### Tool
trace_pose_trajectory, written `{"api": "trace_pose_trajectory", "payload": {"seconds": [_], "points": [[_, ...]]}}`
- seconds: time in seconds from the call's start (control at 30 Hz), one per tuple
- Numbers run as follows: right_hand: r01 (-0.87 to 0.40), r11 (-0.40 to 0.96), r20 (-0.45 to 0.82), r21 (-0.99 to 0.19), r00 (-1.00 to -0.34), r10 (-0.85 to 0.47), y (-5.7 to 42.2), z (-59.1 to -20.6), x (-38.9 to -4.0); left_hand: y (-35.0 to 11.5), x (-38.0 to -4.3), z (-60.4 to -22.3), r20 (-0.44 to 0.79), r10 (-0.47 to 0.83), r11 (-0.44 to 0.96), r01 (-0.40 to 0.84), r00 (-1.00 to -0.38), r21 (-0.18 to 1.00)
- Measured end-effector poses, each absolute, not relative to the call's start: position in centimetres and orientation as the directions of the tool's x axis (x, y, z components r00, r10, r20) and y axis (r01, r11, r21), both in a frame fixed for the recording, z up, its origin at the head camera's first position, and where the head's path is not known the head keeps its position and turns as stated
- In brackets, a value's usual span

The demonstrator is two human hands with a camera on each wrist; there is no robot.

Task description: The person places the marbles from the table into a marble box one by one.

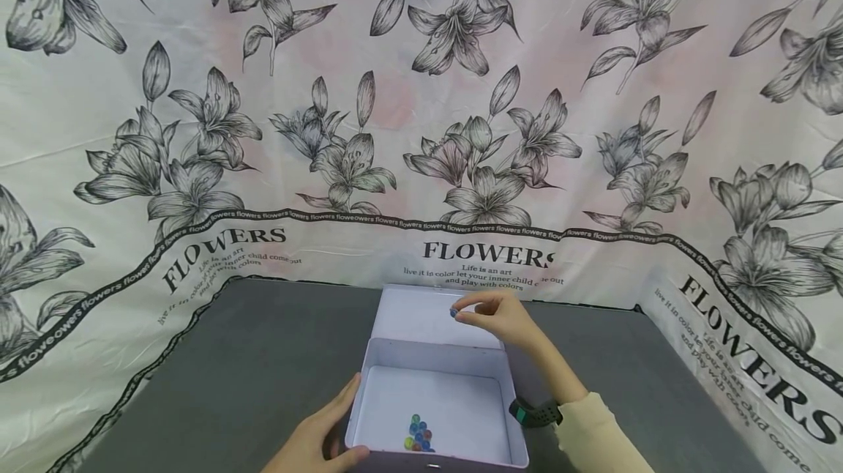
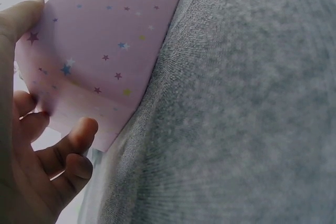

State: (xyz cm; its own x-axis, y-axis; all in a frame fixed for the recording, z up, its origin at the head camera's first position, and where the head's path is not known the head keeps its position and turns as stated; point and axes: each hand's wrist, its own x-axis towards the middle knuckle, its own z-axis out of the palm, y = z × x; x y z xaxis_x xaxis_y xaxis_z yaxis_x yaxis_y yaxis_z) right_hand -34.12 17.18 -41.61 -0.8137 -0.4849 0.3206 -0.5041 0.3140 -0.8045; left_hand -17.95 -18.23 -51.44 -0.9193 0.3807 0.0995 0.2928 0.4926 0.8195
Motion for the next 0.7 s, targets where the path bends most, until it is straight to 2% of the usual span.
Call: {"api": "trace_pose_trajectory", "payload": {"seconds": [0.23,0.7], "points": [[-0.54,0.236,0.331,-0.808,-0.747,-0.576,14.7,-41.8,-34.8,-18.2,-17.9,-51.3,0.107,0.386,0.495,0.303,-0.917,0.814],[-0.531,0.205,0.277,-0.822,-0.689,-0.67,11.8,-43.8,-35.3,-18.1,-17.7,-51.2,0.108,0.384,0.458,0.291,-0.917,0.84]]}}
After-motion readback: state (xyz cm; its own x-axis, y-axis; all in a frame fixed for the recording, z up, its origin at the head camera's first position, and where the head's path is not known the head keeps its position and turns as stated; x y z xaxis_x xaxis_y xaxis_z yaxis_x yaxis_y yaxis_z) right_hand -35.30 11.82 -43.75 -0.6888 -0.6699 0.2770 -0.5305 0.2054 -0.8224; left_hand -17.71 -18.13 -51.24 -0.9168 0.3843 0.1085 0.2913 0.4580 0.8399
